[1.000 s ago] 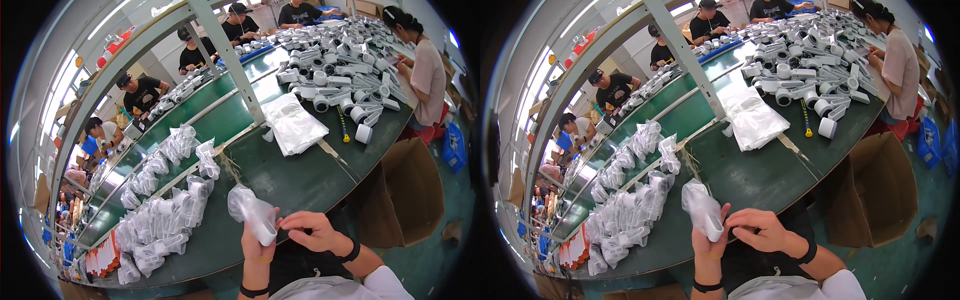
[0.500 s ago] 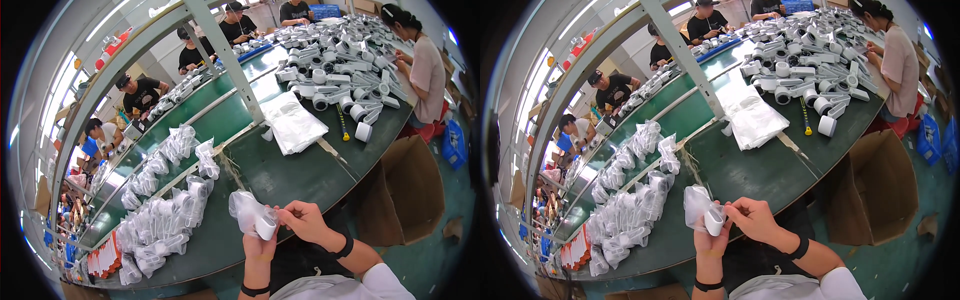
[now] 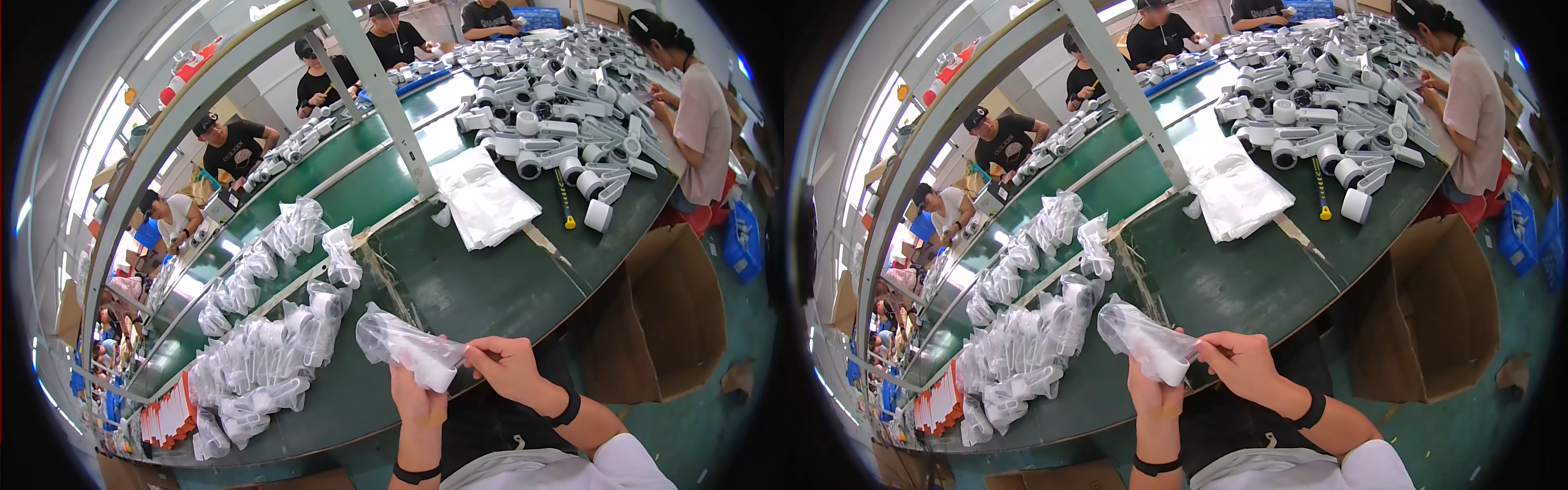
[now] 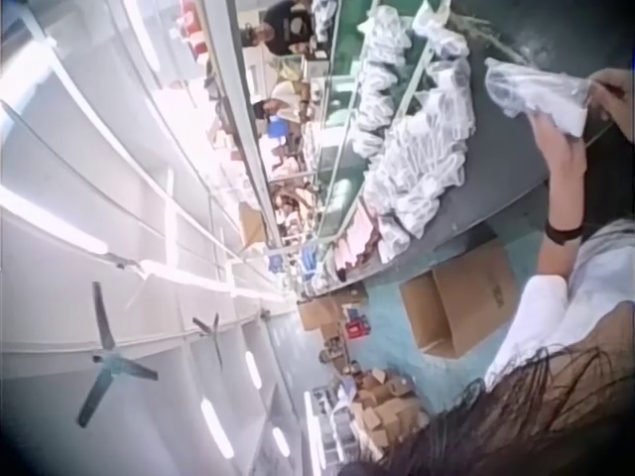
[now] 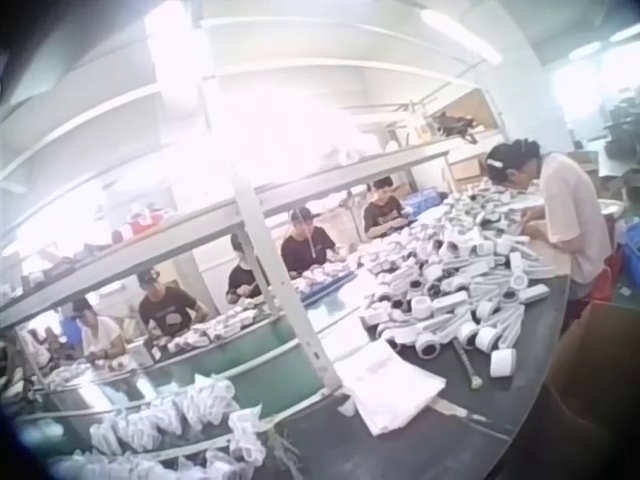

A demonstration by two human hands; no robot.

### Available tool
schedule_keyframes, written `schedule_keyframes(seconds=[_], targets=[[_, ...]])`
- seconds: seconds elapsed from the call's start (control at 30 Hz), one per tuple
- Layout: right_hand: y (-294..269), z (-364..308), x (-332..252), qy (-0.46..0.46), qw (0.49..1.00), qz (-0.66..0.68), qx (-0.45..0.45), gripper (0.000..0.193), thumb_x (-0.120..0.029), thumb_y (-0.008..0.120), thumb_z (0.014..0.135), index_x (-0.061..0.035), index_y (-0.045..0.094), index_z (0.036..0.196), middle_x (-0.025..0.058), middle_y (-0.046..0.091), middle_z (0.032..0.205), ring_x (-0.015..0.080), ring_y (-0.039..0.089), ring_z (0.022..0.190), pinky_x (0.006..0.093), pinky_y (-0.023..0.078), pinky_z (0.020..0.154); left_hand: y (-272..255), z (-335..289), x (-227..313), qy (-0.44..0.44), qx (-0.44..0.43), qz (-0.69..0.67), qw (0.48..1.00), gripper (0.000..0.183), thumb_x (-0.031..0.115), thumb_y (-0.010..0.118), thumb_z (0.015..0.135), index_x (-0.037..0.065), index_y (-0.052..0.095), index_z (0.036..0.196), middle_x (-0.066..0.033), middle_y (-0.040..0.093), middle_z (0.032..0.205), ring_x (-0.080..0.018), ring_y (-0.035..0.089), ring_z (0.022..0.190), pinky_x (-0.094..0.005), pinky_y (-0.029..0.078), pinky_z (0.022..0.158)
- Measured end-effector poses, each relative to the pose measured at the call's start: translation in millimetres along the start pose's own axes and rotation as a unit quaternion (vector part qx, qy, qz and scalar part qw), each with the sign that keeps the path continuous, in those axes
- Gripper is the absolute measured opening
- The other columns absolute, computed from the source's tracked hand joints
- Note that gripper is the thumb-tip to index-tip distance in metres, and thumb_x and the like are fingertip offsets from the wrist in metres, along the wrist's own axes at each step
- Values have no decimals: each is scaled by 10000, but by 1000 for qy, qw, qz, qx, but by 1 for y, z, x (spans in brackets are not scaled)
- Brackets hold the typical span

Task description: Bagging and boxing electronic components on an assembly line.

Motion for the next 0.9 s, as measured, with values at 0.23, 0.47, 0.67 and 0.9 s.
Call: schedule_keyframes(seconds=[0.23, 0.47, 0.67, 0.9], targets=[[-16, -2, -2, -96, 989, 2, 108, 140, -20, 614, 860, 53, 670, 966, 43, 670, 730, 42, 584, 620, 187, 470, 552, -4, 4, -5, -12, -16, 6, 1000, 359, 122, 379, 1005, 75, 324, 1357, -120, 514, 1213, -256, 562, 1075, -419, 498, 919], [-23, -5, 4, -91, 980, 90, 155, 97, -11, 611, 857, 48, 667, 910, 37, 668, 753, 31, 569, 640, 189, 460, 541, 4, -1, -4, -8, 9, 34, 999, 363, 137, 399, 1003, 91, 320, 1354, -115, 514, 1221, -250, 573, 1059, -399, 519, 891], [-4, -27, -47, -253, 950, -162, 81, 144, -103, 770, 722, -38, 665, 795, 32, 602, 689, 92, 560, 584, 230, 455, 534, 3, -5, -1, 25, 32, 86, 995, 384, 162, 447, 991, 106, 303, 1344, -113, 511, 1227, -252, 579, 1054, -352, 545, 828], [24, -20, -45, -284, 941, -181, 11, 202, -164, 777, 735, -8, 681, 821, 71, 618, 746, 179, 613, 661, 258, 497, 582, 0, -2, 0, 67, 9, 111, 992, 412, 105, 455, 981, 95, 280, 1353, -139, 500, 1248, -246, 560, 1086, -382, 491, 909]])
Point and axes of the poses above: each hand's wrist, its own z-axis towards the middle knuckle, its own y-axis out of the palm, x = y × z, the point moved 8 cm from there along z, towards the middle knuckle
